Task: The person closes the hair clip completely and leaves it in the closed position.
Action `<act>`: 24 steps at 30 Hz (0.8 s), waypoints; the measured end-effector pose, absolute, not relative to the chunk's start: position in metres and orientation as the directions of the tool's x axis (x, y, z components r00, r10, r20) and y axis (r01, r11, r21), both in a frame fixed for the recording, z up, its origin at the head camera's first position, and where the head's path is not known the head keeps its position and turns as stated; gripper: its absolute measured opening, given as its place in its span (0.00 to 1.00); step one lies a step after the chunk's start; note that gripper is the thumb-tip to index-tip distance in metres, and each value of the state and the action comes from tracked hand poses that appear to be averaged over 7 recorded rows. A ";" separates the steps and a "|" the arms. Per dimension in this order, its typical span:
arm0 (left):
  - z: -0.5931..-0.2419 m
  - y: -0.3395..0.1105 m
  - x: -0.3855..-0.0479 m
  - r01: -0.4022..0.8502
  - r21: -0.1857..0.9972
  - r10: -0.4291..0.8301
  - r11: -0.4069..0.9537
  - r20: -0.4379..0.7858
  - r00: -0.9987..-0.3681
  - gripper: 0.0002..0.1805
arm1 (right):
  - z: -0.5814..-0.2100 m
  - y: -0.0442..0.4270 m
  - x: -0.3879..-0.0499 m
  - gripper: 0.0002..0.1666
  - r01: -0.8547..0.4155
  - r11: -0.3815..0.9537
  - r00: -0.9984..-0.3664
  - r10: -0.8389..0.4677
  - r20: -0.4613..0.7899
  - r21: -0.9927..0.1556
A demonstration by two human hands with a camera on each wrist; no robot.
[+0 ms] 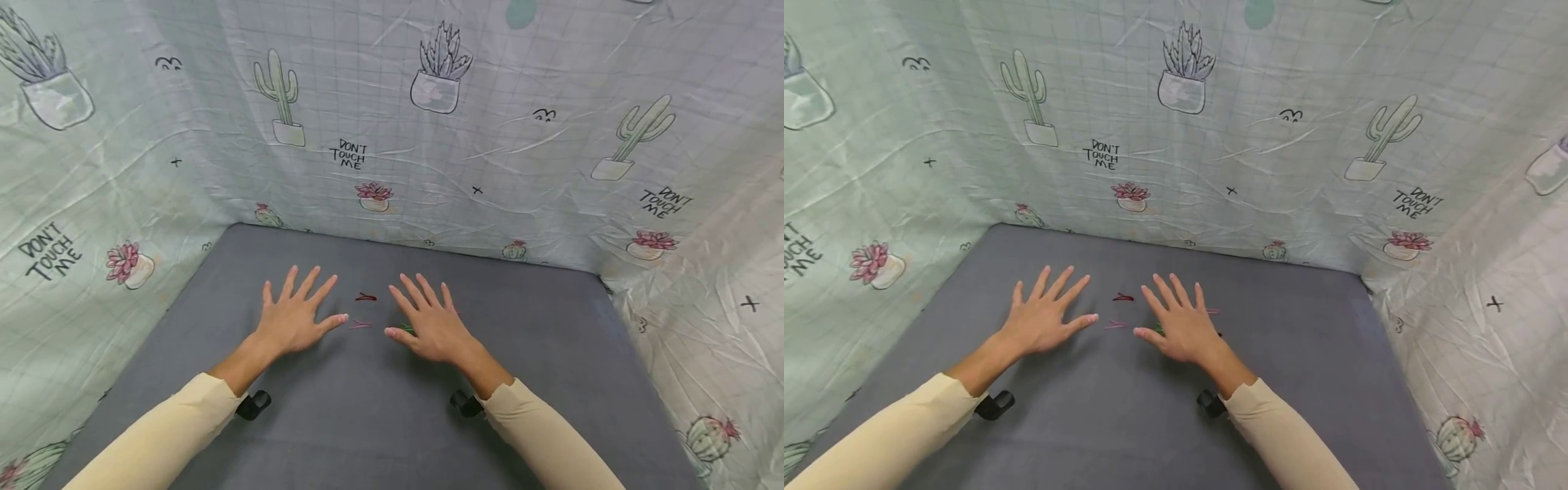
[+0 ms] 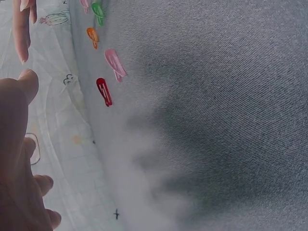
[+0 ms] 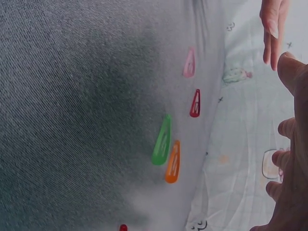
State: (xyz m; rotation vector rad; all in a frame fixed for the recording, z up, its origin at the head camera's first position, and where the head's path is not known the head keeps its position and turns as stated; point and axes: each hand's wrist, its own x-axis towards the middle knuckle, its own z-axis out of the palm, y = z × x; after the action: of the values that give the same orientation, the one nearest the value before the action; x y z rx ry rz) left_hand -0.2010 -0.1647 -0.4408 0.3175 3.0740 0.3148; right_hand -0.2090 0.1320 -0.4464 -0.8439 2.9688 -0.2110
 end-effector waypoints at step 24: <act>-0.465 -0.155 -0.202 0.231 0.190 0.235 0.954 0.003 -0.972 0.47 | -0.465 0.123 -0.214 0.50 -0.531 0.838 -0.844 -0.536 -0.011 -0.130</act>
State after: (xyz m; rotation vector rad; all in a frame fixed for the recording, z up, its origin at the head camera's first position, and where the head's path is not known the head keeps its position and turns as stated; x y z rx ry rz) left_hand -0.2022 -0.1546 -0.4653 0.3684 3.0862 0.2972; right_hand -0.2143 0.1231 -0.4652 -0.8617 2.9659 -0.1891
